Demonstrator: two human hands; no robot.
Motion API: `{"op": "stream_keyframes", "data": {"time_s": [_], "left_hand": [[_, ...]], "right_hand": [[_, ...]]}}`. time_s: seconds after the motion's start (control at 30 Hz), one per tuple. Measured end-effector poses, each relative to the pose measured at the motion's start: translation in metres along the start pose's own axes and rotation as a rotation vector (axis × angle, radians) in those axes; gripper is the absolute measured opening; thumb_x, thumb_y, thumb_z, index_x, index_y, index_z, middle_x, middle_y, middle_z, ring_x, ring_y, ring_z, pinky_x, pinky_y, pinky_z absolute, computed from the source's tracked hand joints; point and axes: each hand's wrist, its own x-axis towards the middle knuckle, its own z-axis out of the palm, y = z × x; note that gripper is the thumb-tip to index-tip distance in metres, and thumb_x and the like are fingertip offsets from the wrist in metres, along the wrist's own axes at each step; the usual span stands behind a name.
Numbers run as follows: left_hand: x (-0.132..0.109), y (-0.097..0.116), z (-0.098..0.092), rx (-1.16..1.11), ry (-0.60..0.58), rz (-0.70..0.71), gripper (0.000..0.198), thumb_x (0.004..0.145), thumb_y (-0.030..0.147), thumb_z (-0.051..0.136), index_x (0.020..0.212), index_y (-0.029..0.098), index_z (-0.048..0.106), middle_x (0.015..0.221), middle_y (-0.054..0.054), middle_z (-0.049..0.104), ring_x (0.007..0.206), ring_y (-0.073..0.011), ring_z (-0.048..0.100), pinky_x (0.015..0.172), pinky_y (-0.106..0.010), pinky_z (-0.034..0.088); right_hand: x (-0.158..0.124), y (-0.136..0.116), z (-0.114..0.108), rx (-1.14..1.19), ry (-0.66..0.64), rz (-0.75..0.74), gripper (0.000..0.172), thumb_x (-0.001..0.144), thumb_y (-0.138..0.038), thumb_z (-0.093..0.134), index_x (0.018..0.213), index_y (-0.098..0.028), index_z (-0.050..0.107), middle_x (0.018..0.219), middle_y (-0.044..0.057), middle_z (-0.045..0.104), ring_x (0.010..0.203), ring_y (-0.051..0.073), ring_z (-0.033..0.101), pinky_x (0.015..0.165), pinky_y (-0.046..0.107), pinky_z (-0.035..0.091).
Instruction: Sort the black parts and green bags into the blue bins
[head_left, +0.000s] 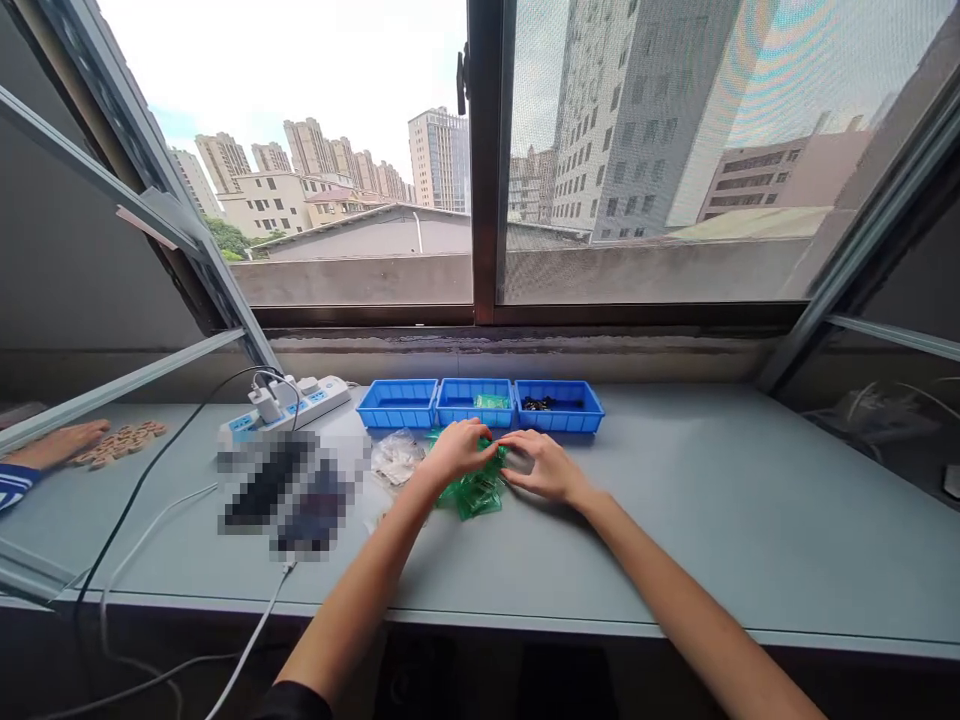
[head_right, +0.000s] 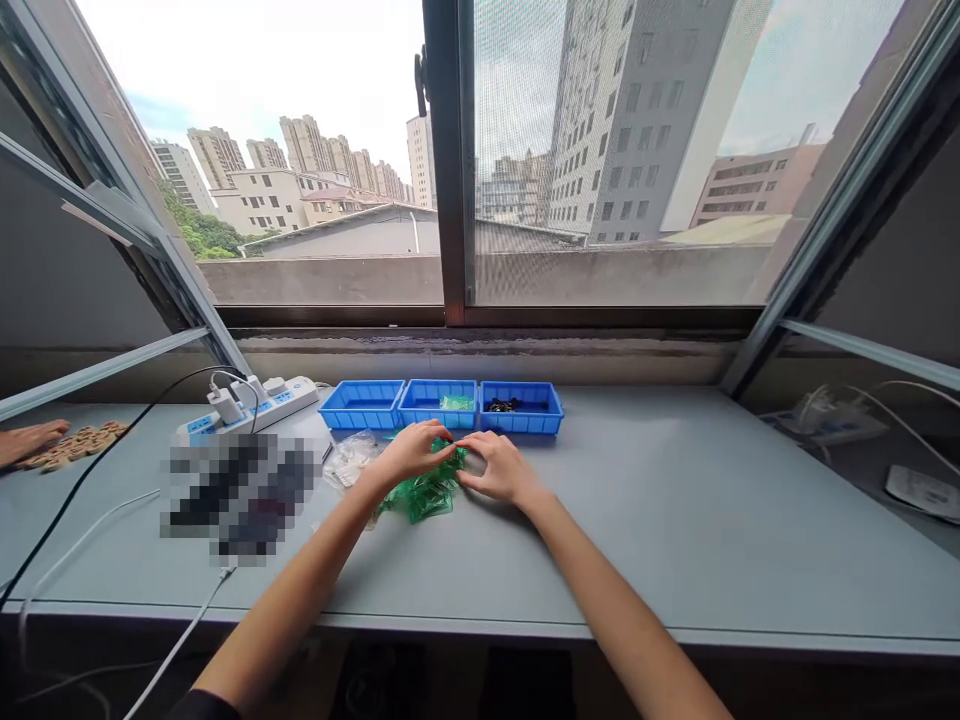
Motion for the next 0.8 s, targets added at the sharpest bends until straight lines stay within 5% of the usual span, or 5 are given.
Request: {"op": "stream_keyframes", "data": {"time_s": [0.17,0.3,0.57,0.8], "left_hand": [[-0.008,0.001,-0.004,0.063,-0.104,0.063,0.025,0.074,0.038,0.064,0.089,0.018,0.064,0.094,-0.004,0.061,0.089,-0.0219,0.057,0.081,-0.031,0.037],[-0.008,0.001,-0.007,0.0,-0.103,0.053,0.028,0.078,0.043,0.059,0.089,0.018,0.064,0.091,-0.003,0.062,0.089,-0.0207,0.057,0.083,-0.032,0.036],[0.003,-0.006,0.008,-0.024,0.116,0.11,0.032,0.084,0.043,0.054,0.065,0.016,0.058,0.077,-0.003,0.062,0.076,-0.0173,0.057,0.074,-0.03,0.037],[0.005,-0.004,0.01,-0.229,0.378,0.067,0.011,0.082,0.03,0.059,0.085,0.02,0.056,0.074,0.001,0.061,0.07,-0.014,0.059,0.067,-0.025,0.042]], "right_hand": [[-0.003,0.006,0.004,-0.004,-0.032,0.011,0.038,0.068,-0.026,0.065,0.105,-0.021,0.062,0.108,0.006,0.064,0.1,0.024,0.056,0.087,0.041,0.044],[-0.002,0.009,0.004,0.045,-0.019,-0.009,0.027,0.077,-0.031,0.057,0.102,-0.022,0.063,0.106,0.007,0.063,0.099,0.023,0.057,0.088,0.04,0.044],[0.001,0.009,0.002,0.167,0.249,0.131,0.032,0.089,-0.041,0.035,0.083,-0.021,0.059,0.084,0.006,0.065,0.079,0.02,0.061,0.069,0.033,0.048],[0.002,0.0,-0.001,0.232,0.393,0.124,0.027,0.082,-0.044,0.051,0.093,-0.021,0.059,0.077,0.004,0.066,0.066,0.016,0.062,0.055,0.025,0.048]]}}
